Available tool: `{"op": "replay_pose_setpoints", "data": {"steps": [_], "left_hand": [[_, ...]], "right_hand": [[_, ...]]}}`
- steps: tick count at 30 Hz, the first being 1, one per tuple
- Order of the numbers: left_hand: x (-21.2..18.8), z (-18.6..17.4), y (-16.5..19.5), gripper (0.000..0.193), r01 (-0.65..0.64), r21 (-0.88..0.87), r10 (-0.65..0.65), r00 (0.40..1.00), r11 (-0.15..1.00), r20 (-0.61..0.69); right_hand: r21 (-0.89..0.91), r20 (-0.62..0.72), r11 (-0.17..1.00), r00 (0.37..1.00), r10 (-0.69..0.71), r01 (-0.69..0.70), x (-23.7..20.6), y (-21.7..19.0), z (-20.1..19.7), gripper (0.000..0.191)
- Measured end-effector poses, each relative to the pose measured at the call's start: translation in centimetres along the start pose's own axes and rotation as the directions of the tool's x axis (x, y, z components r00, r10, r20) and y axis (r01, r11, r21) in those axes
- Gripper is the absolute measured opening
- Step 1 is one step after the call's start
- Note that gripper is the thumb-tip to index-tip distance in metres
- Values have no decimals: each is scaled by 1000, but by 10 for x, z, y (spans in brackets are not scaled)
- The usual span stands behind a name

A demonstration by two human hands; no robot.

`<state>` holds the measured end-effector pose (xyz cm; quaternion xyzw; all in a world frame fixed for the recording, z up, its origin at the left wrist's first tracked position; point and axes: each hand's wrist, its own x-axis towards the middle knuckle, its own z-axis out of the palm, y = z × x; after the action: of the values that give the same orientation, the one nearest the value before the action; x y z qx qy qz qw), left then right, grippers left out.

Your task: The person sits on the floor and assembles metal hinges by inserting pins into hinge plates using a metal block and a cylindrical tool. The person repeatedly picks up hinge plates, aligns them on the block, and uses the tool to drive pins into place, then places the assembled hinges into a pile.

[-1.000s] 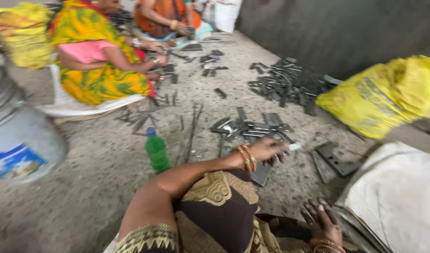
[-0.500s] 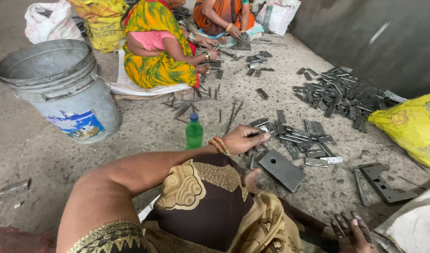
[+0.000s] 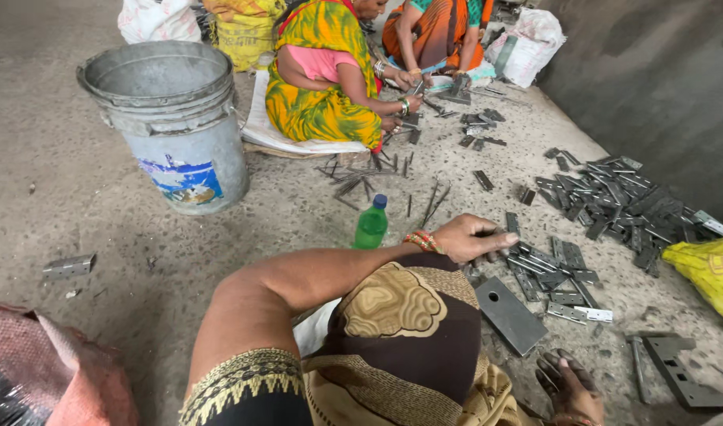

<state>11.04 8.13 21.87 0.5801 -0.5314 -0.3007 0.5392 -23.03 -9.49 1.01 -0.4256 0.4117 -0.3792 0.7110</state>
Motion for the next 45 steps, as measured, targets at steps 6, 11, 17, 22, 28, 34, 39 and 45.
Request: {"op": "replay_pose_setpoints", "data": {"steps": [6, 11, 17, 22, 28, 34, 39, 45], "left_hand": [[-3, 6, 0, 47, -142, -109, 143, 990, 984, 1], [-18, -7, 11, 44, -47, -159, 47, 999, 986, 1], [-27, -10, 28, 46, 67, -74, -62, 996, 995, 67], [-35, -12, 28, 43, 110, 50, -112, 993, 993, 43], [-51, -25, 10, 38, 288, 55, -290, 957, 956, 33], [-26, -2, -32, 37, 410, 28, -411, 911, 912, 38], [-1, 54, -86, 41, 367, 111, -384, 886, 924, 262], [-11, 94, -171, 43, 104, 413, -282, 873, 905, 398]], "right_hand": [[-348, 163, 930, 969, 186, -120, -25, 23, 66, 36], [-546, 307, 832, 901, 308, -98, -54, 53, 94, 33], [-562, 368, 827, 893, 260, -9, -73, 74, 100, 29], [-474, 252, 872, 968, -1, 125, -61, 79, 89, 27], [-115, 10, 992, 998, -58, 59, -22, 61, 72, 31], [-2, -35, 988, 988, -153, 153, 28, 9, 15, 26], [20, -208, 996, 975, -82, 88, 67, -13, -25, 25], [42, -197, 998, 980, -28, 37, 102, -6, -36, 24]]}}
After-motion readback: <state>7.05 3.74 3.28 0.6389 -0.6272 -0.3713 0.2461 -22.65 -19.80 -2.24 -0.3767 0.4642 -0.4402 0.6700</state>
